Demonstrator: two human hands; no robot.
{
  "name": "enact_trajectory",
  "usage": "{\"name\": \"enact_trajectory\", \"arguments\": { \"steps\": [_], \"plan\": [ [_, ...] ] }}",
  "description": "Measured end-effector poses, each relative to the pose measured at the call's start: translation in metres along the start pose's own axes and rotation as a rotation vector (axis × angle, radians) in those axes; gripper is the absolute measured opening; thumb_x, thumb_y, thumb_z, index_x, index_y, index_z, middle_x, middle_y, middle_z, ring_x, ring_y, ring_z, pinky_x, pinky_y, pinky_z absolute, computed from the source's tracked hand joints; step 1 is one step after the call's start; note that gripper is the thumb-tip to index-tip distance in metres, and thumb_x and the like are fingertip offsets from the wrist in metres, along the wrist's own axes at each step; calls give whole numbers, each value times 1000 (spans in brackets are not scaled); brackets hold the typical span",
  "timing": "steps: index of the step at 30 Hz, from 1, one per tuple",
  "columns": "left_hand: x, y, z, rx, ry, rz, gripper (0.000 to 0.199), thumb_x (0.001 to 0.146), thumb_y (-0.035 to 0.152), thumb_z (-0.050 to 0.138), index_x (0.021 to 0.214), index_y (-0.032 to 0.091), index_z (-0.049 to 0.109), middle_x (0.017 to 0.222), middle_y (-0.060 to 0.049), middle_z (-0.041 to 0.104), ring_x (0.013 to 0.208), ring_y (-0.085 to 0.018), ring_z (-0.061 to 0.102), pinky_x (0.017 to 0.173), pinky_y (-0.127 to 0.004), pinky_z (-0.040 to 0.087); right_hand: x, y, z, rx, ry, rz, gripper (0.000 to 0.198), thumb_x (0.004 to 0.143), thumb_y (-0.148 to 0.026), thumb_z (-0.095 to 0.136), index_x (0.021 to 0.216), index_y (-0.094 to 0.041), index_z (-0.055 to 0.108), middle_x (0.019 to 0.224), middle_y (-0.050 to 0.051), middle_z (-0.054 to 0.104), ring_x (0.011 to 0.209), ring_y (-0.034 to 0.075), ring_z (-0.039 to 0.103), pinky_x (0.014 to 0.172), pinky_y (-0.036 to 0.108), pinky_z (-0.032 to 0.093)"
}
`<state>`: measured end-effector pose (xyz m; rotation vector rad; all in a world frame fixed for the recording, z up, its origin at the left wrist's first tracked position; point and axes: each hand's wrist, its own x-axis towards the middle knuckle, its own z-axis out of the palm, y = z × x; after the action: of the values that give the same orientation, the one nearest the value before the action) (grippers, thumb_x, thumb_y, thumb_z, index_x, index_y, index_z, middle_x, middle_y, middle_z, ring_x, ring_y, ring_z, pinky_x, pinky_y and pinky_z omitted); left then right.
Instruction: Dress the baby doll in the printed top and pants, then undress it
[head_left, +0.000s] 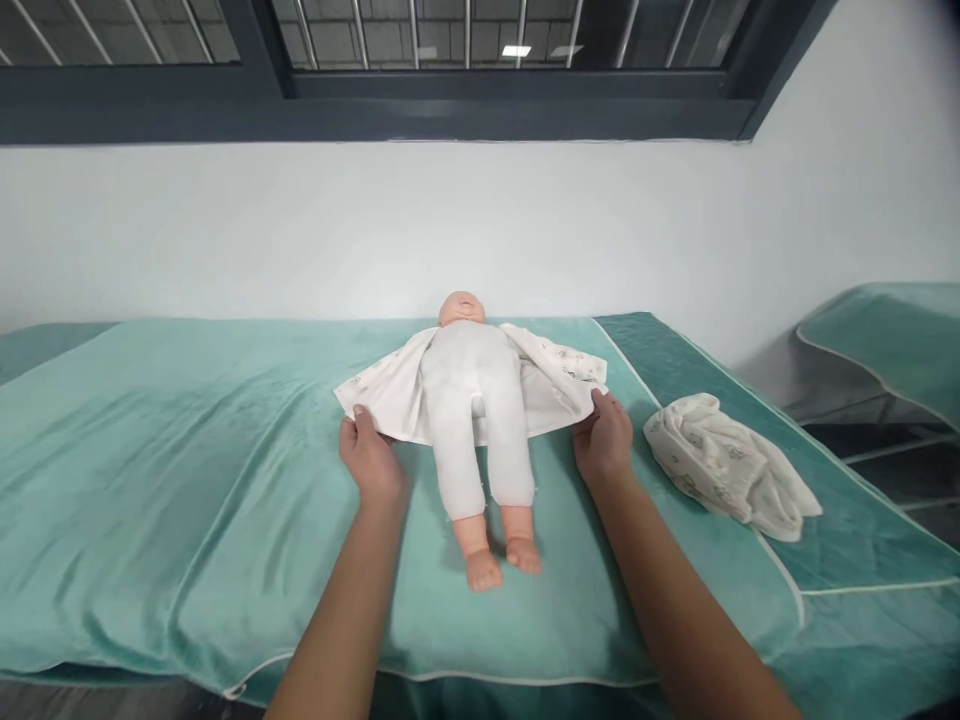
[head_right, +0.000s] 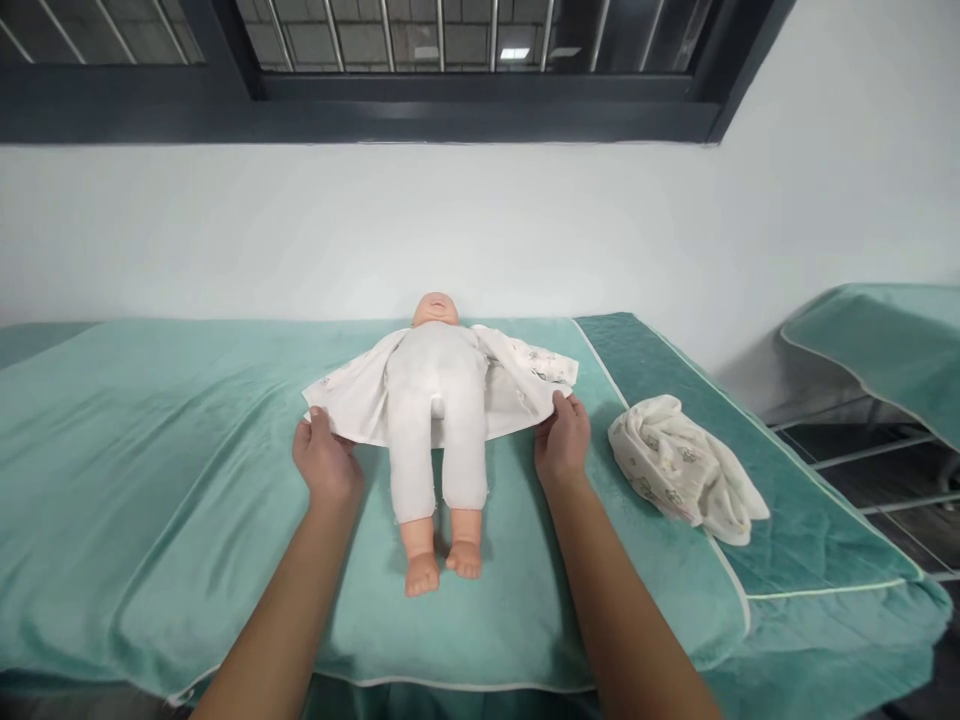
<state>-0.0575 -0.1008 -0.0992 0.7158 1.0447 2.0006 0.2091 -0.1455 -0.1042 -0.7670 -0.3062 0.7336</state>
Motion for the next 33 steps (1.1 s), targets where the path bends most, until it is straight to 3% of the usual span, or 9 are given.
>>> {"name": "enact_trajectory", "arguments": {
  "steps": [4,11,14,17,19,22,25,29,33],
  "plan": [
    [-1,4,-3,103,38,-6,30,86,42,62,79,20,44,60,9,44,46,-7,44,46,-22,38,-8,-4,-7,8,19,-10,23,70,-20,74,83,-19,55,73,-7,62,59,7,57,52,18,48],
    [-4,10,-10,219,46,-11,25,82,28,62,96,22,42,68,11,45,45,-6,48,49,-23,42,-44,-17,-23,-162,7,-33,38,74,-30,74,106,-22,54,77,-6,60,68,10,59,69,24,51],
    [-9,12,-16,355,-16,13,33,79,25,64,102,22,41,69,11,47,47,-7,52,53,-23,42,-63,-35,-43,-580,-138,-188,32,85,-42,64,108,-22,57,88,0,63,82,17,62,80,34,50],
    [-14,16,-21,448,-42,65,31,78,21,63,98,22,39,65,11,48,48,-8,52,59,-24,43,-72,-69,-74,-1217,-307,-491,34,89,-48,57,109,-21,60,107,10,64,101,26,61,91,44,46],
    [-19,19,-23,483,-64,92,28,79,21,61,95,23,39,64,10,48,50,-9,51,60,-24,43,-71,-97,-97,-1552,-275,-703,37,90,-52,54,107,-20,60,114,15,64,107,32,60,91,49,45],
    [-25,21,-25,548,-98,137,22,81,26,60,95,23,43,66,9,47,54,-10,50,59,-24,42,-65,-134,-123,-2014,-107,-727,41,92,-59,46,88,-20,60,97,16,67,93,37,62,81,53,43],
    [-30,21,-29,694,-222,158,16,84,32,58,95,23,51,68,6,50,60,-13,51,61,-26,42,-59,-150,-134,-2179,-84,-620,44,92,-62,43,83,-21,56,88,15,67,84,36,64,73,48,42],
    [-35,24,-35,847,-577,266,19,88,32,51,94,21,66,87,-2,66,82,-18,61,77,-31,46,-56,-143,-129,-2197,-106,-525,35,93,-51,43,90,-19,56,91,15,68,87,34,64,72,44,39],
    [-38,31,-43,820,-760,244,25,85,32,52,90,20,73,92,-4,68,86,-20,62,82,-32,46,-57,-133,-106,-2069,-290,-542,19,87,-34,49,74,-21,53,83,9,66,80,26,59,67,37,35]
  ]
}}
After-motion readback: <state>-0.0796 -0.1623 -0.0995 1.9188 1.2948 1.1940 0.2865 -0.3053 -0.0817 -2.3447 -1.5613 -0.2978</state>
